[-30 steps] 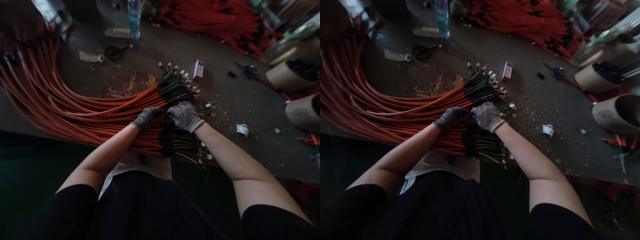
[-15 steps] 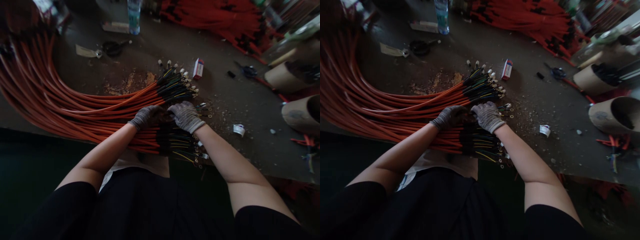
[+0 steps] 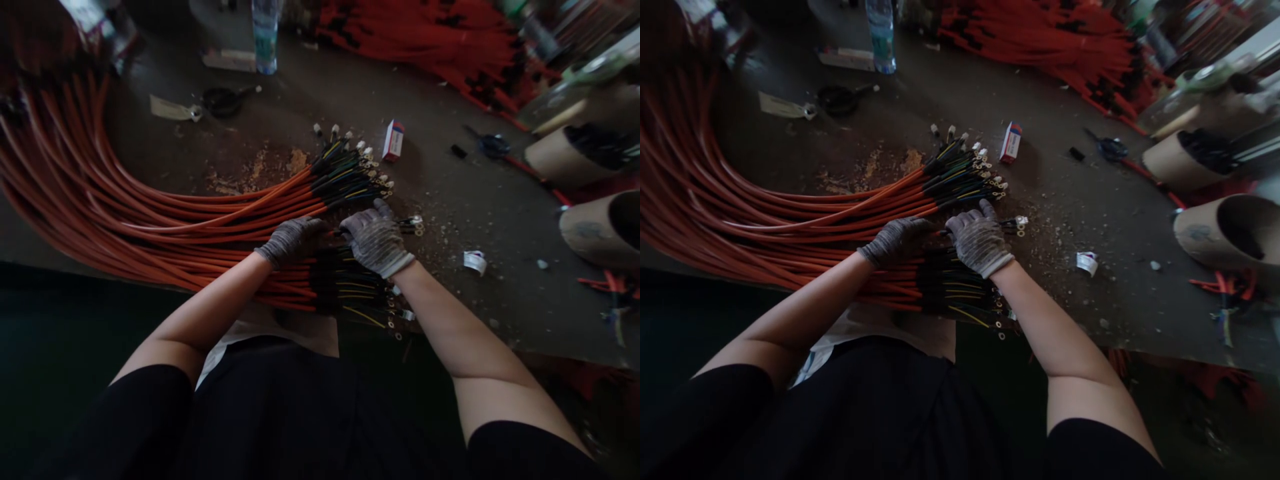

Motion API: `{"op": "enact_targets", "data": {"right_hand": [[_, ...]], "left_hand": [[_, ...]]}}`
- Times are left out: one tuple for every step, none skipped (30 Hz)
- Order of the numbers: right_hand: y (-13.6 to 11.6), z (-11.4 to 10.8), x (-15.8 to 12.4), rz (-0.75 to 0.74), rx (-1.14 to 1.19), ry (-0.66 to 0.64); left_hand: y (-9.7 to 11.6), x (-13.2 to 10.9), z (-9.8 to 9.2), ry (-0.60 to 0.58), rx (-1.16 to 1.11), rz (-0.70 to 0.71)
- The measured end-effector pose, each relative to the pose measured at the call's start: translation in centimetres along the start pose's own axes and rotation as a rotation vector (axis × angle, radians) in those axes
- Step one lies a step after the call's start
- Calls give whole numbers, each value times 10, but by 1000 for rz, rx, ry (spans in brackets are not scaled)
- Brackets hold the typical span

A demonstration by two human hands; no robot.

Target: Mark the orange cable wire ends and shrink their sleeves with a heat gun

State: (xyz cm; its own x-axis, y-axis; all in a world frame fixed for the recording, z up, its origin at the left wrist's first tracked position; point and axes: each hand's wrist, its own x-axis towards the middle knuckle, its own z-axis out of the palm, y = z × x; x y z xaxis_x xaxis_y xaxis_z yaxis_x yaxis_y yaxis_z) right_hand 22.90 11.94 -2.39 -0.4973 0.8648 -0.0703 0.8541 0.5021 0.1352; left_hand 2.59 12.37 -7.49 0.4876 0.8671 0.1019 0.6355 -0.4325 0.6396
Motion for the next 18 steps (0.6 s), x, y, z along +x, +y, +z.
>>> {"op": "enact_targets", "data": {"right_hand": [[-1, 1, -2, -20, 9, 32], [-1, 3, -3, -40, 19, 59], [-1, 4, -3, -62, 29, 79], [-2, 6, -3, -80, 39, 90], [-2, 7, -3, -90, 47, 95], [-2, 9, -2, -92, 53, 94], [-2, 10, -2, -86, 59, 87], [-2, 12, -1, -77, 65, 79], [-2, 13, 0, -66, 71, 72], [-3, 14, 1, -58, 77, 69], [-3, 15, 2, -56, 82, 68], [-3, 16, 2, -62, 85, 65], [-3, 16, 3, -72, 86, 61], [-1, 15, 3, -81, 80, 50], [1, 13, 4, -82, 67, 31], [6, 11, 4, -67, 43, 8], [11, 8, 3, -33, 10, -17], [19, 6, 3, 14, -30, -41]], "left_hand": [[0, 1, 1, 5, -28, 16], [0, 1, 1, 16, -62, 23], [0, 1, 2, 30, -98, 24], [-1, 2, 3, 40, -136, 24], [-2, 2, 3, 46, -172, 25], [-2, 2, 2, 49, -200, 26], [-3, 1, 2, 47, -221, 27], [-4, 1, 1, 38, -238, 30], [-4, 1, 0, 25, -255, 33], [-4, 0, -1, 12, -271, 36], [-4, 0, -2, 3, -285, 38], [-3, 1, -3, -2, -297, 38], [-3, 1, -3, -1, -304, 38], [-4, 2, -2, 1, -307, 37], [-5, 2, -2, 10, -305, 36], [-7, 3, 0, 20, -294, 39], [-9, 3, 1, 34, -274, 48], [-11, 4, 2, 48, -248, 63]]}}
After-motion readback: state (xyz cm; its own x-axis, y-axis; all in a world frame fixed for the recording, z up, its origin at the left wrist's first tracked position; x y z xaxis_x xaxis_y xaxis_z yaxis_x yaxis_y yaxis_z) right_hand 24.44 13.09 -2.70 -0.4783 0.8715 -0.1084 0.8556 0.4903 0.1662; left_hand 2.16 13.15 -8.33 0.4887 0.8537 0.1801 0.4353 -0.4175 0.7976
